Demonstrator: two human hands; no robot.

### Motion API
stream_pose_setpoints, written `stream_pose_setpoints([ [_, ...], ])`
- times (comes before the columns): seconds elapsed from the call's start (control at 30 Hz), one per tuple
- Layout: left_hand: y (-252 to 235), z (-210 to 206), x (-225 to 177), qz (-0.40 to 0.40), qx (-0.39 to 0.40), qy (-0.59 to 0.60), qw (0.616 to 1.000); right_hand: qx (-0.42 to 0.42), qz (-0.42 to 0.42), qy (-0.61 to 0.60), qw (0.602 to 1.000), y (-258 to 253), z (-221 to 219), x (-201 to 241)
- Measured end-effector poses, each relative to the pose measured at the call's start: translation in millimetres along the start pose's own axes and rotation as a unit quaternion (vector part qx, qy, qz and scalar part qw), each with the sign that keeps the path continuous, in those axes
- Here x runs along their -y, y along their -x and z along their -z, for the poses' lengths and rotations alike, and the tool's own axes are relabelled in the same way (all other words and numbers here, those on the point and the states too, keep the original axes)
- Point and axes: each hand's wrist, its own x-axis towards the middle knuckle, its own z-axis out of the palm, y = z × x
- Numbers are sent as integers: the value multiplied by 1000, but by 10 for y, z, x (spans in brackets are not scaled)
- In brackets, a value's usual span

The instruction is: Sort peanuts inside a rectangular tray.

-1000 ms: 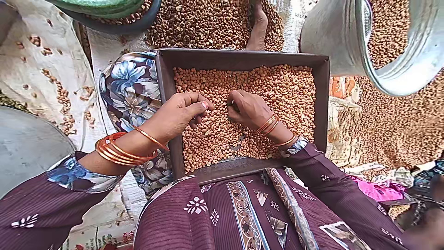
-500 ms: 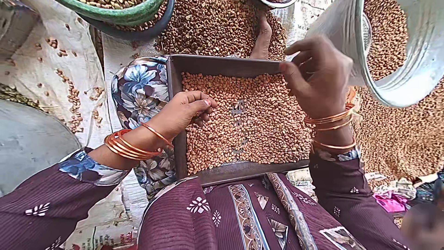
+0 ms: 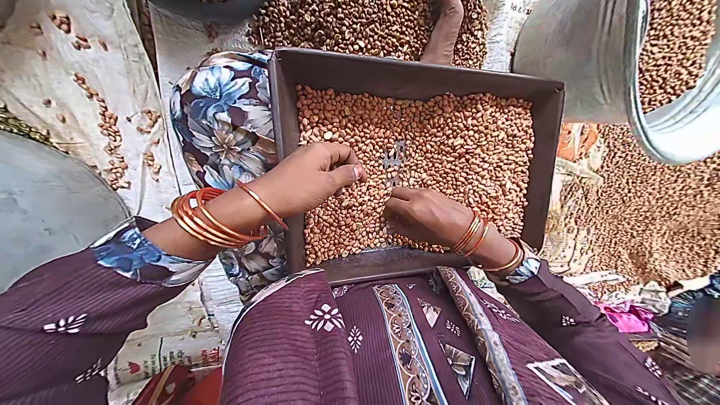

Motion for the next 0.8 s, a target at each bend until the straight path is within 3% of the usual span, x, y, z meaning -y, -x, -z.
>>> stream_pose_setpoints([
  [0.13, 8, -7, 5, 3, 7, -29, 1000, 21, -37, -65, 997, 111, 161, -87],
  [0.27, 6, -13, 17, -12, 7, -44, 999, 66, 20, -90, 994, 289, 121, -43],
  [0.33, 10, -15, 21, -10, 9, -54, 998, 93, 8, -54, 994, 373, 50, 41],
  [0.5, 11, -16, 27, -13, 8, -58, 998, 60, -26, 42, 997, 476, -93, 116],
  [0.8, 14, -15, 18, -15, 10, -61, 998, 21, 7, -45, 999, 346, -14, 148],
])
